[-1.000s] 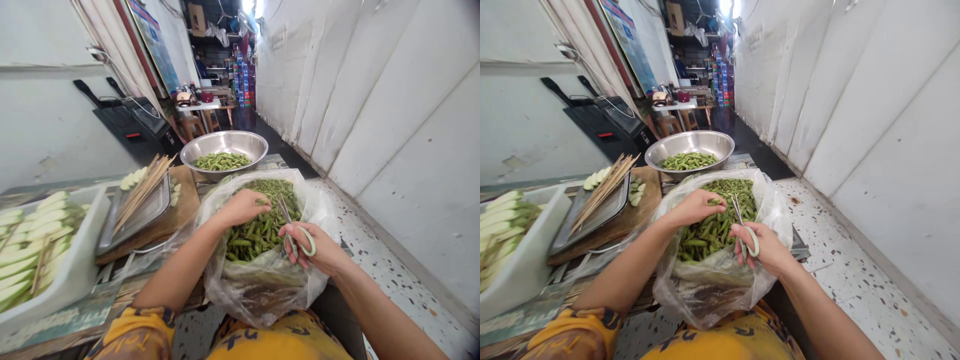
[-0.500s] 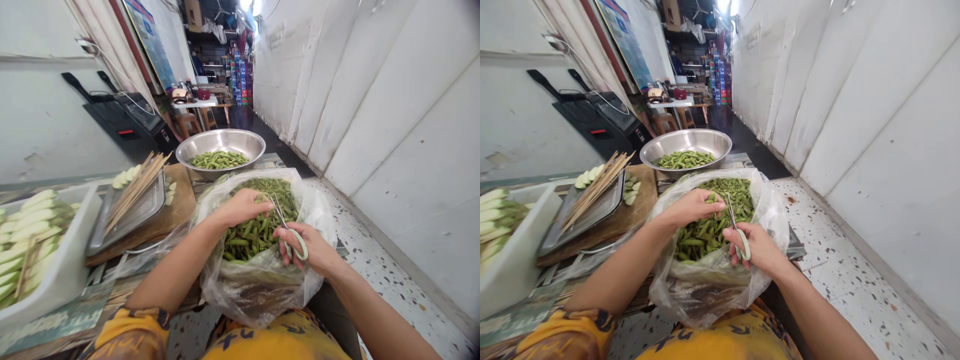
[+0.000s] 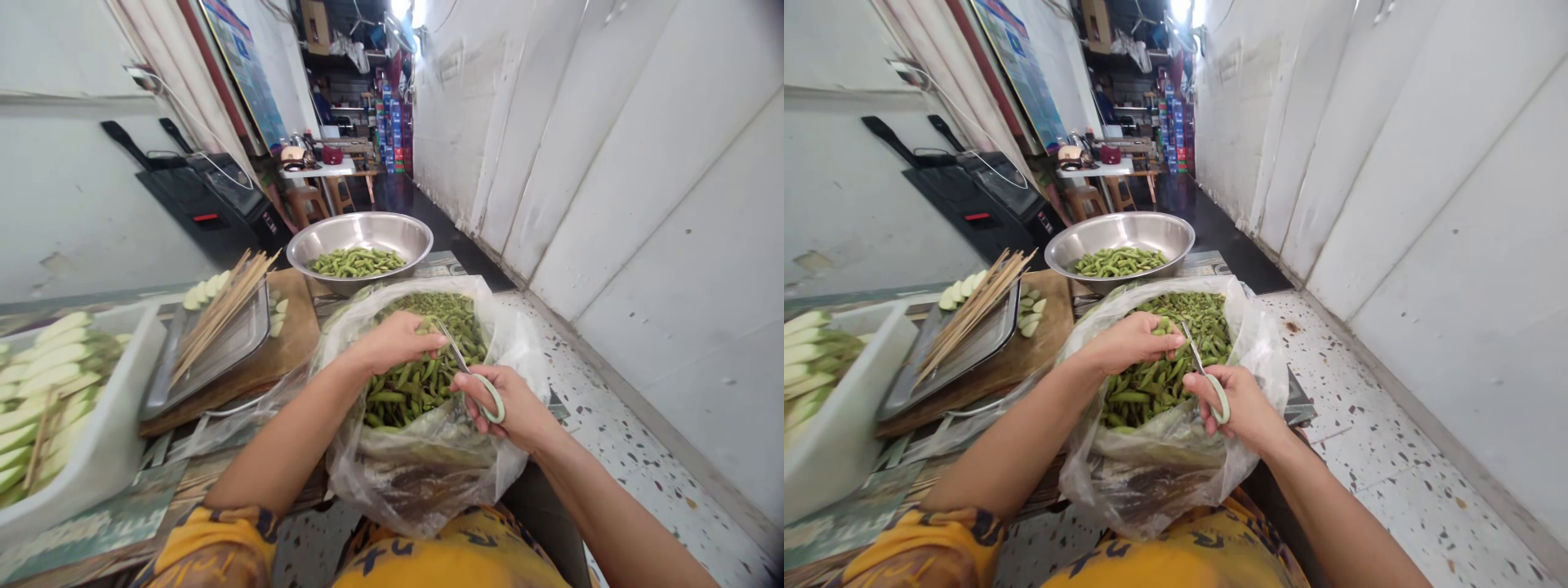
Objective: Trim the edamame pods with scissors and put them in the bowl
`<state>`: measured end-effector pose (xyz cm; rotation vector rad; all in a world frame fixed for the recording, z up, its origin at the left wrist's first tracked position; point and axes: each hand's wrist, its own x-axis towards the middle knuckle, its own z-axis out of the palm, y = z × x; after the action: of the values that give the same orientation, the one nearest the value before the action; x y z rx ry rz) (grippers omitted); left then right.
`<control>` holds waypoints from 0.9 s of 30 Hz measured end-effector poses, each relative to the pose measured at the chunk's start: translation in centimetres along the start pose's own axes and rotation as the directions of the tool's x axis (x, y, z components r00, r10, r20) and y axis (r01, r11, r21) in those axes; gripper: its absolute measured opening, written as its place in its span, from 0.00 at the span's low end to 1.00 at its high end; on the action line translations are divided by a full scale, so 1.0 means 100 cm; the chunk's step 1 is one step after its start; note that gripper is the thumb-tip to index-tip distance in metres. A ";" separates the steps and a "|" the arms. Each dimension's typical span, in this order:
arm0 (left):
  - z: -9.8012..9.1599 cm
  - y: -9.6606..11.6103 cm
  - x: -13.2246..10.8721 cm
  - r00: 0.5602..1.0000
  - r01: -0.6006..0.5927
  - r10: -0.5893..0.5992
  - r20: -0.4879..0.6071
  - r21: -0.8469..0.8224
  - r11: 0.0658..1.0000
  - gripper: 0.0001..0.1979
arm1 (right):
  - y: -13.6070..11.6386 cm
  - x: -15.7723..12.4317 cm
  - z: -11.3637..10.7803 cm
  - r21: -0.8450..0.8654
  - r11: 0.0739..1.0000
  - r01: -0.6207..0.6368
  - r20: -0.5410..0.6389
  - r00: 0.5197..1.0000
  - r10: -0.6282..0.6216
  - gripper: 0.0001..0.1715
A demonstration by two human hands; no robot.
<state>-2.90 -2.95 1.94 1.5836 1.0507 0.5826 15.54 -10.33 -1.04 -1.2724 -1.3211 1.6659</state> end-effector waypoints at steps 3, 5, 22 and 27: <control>0.000 0.003 0.000 1.000 -0.006 0.008 0.021 -0.081 0.997 0.15 | 0.000 0.000 0.000 0.052 0.999 0.014 -0.007 1.000 -0.014 0.24; 0.001 0.004 0.000 1.000 -0.017 0.018 0.006 -0.162 0.987 0.14 | 0.000 0.000 0.000 0.088 0.995 0.034 0.002 0.999 -0.035 0.25; 0.024 -0.009 0.003 0.971 -0.119 0.065 -0.232 -0.229 0.966 0.12 | 0.000 0.001 0.004 0.066 0.995 0.069 0.003 0.998 -0.069 0.27; 0.029 -0.007 0.003 0.969 -0.104 0.053 -0.239 -0.205 0.973 0.11 | 0.001 0.000 0.006 0.061 0.998 0.025 -0.080 0.997 -0.020 0.27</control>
<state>-0.60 -4.14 0.44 1.3930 1.0595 0.9243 15.00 -10.57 -1.11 -1.2700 -1.2235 1.6110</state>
